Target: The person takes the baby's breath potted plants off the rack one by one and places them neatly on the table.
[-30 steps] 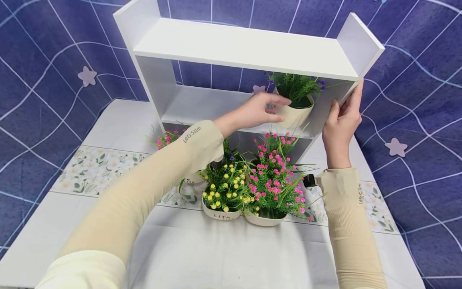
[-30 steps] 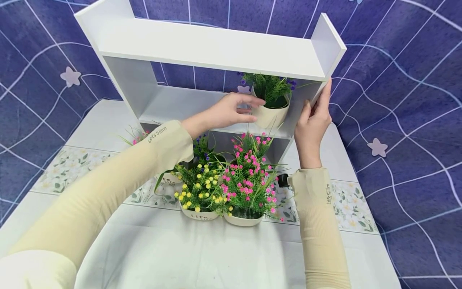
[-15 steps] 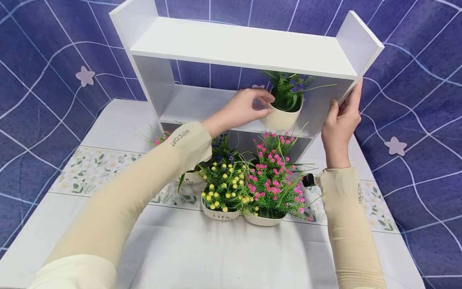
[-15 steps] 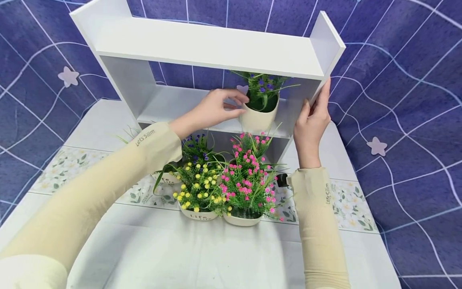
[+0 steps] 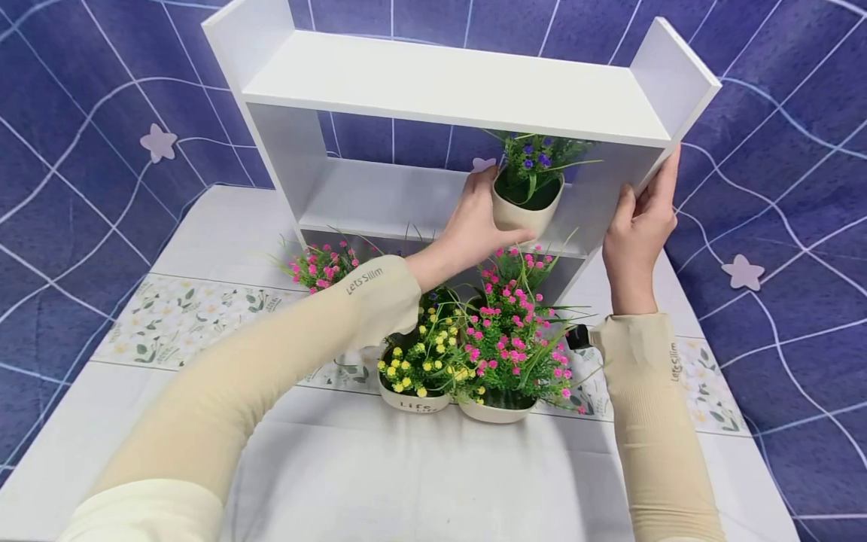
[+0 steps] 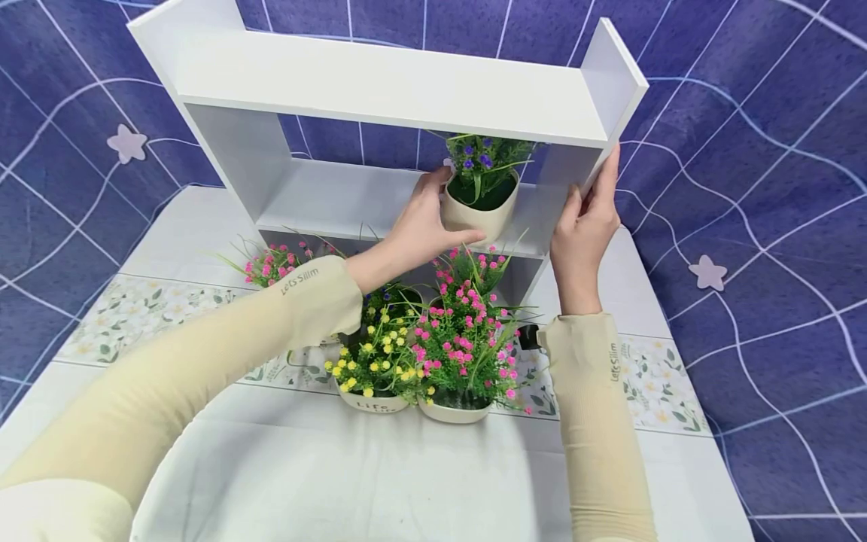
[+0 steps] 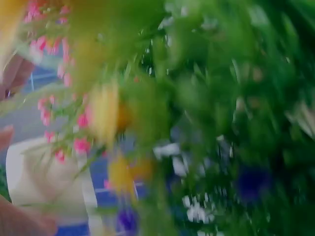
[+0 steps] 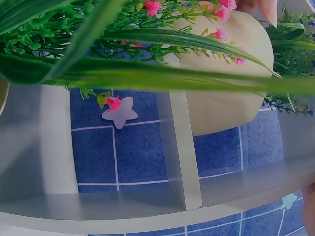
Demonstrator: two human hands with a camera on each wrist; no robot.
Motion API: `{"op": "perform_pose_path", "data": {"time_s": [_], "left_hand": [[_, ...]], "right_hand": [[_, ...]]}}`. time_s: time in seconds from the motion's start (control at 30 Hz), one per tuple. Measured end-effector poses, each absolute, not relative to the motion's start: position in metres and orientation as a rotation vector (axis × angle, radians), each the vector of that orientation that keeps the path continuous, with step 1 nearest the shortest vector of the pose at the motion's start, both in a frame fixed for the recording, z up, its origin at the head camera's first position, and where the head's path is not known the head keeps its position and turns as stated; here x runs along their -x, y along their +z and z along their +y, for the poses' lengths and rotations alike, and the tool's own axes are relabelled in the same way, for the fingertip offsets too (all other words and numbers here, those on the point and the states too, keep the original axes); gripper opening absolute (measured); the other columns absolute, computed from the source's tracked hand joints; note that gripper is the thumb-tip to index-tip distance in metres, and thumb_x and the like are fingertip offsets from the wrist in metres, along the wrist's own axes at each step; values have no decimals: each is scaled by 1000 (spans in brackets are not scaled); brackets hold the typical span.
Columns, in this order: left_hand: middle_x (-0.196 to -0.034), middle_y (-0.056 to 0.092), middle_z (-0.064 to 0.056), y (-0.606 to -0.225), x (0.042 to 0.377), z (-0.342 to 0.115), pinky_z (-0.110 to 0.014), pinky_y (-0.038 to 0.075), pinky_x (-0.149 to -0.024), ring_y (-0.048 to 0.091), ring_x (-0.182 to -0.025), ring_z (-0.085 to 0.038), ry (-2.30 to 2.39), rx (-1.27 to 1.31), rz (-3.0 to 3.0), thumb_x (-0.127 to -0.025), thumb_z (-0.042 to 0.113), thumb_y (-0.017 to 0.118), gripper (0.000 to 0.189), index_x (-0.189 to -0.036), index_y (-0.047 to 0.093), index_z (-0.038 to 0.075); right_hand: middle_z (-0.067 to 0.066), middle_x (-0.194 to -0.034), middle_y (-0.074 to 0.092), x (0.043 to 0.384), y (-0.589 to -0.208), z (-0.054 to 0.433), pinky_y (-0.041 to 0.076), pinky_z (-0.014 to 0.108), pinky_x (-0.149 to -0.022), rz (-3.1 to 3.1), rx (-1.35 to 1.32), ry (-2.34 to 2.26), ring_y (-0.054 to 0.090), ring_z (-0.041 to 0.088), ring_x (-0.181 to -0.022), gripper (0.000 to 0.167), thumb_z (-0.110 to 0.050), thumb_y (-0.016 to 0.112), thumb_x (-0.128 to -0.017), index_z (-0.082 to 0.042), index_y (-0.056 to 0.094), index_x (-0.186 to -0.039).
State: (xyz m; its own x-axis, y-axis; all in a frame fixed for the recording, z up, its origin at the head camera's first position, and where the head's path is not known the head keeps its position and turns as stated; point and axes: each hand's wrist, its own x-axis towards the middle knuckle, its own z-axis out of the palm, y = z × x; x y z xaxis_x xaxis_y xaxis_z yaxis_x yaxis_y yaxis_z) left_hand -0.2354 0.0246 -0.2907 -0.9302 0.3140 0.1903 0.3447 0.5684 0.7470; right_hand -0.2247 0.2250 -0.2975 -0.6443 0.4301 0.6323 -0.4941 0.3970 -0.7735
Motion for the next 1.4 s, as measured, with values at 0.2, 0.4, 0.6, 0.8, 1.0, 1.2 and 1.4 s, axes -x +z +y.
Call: {"op": "perform_pose_path", "data": {"time_s": [0.2, 0.4, 0.6, 0.8, 1.0, 1.2, 1.4], "left_hand": [[-154, 24, -17, -294, 230, 43, -34, 31, -117, 32, -142, -26, -1373, 385, -2750, -76, 44, 80, 113, -154, 8, 5], [-149, 31, -16, -296, 229, 57, -33, 32, -115, 36, -136, -25, -1301, 293, -2710, -75, 47, 80, 111, -152, 14, 2], [-144, 34, -15, -302, 233, 61, -32, 34, -112, 40, -130, -24, -1317, 229, -2674, -77, 45, 79, 102, -148, 21, 2], [-146, 34, -13, -303, 236, 47, -32, 36, -112, 41, -132, -24, -1447, 245, -2643, -77, 41, 80, 98, -149, 23, 5], [-144, 45, -9, -297, 243, 30, -34, 39, -110, 45, -133, -23, -1425, 297, -2673, -77, 39, 80, 91, -147, 31, 6], [-148, 43, -9, -295, 242, 27, -35, 39, -110, 44, -135, -23, -1432, 316, -2707, -77, 41, 80, 96, -150, 27, 6], [-148, 45, -8, -297, 242, 25, -34, 42, -109, 47, -135, -22, -1492, 252, -2702, -76, 42, 81, 98, -151, 28, 9]], "right_hand": [[5, -146, 51, 218, -292, 219, 44, 25, -106, -1815, -46, 1387, 54, 8, -126, 61, 13, 40, -94, -3, 28, -152], [6, -147, 50, 213, -289, 216, 44, 25, -106, -1822, -51, 1384, 53, 9, -127, 61, 13, 39, -94, -3, 27, -152], [4, -148, 49, 220, -298, 224, 45, 26, -106, -1833, -64, 1353, 54, 11, -128, 62, 12, 40, -94, -4, 27, -152], [4, -148, 48, 224, -301, 228, 43, 27, -107, -1832, -116, 1344, 53, 11, -129, 63, 12, 41, -94, -4, 26, -152], [3, -149, 47, 226, -299, 229, 42, 27, -108, -1827, -124, 1351, 52, 11, -130, 63, 13, 41, -93, -3, 25, -152], [5, -148, 48, 227, -300, 228, 44, 28, -107, -1811, -126, 1332, 53, 12, -129, 62, 13, 40, -94, -1, 26, -152], [5, -148, 48, 220, -294, 221, 43, 25, -107, -1831, -52, 1369, 53, 9, -128, 61, 13, 40, -94, -2, 26, -152]]}}
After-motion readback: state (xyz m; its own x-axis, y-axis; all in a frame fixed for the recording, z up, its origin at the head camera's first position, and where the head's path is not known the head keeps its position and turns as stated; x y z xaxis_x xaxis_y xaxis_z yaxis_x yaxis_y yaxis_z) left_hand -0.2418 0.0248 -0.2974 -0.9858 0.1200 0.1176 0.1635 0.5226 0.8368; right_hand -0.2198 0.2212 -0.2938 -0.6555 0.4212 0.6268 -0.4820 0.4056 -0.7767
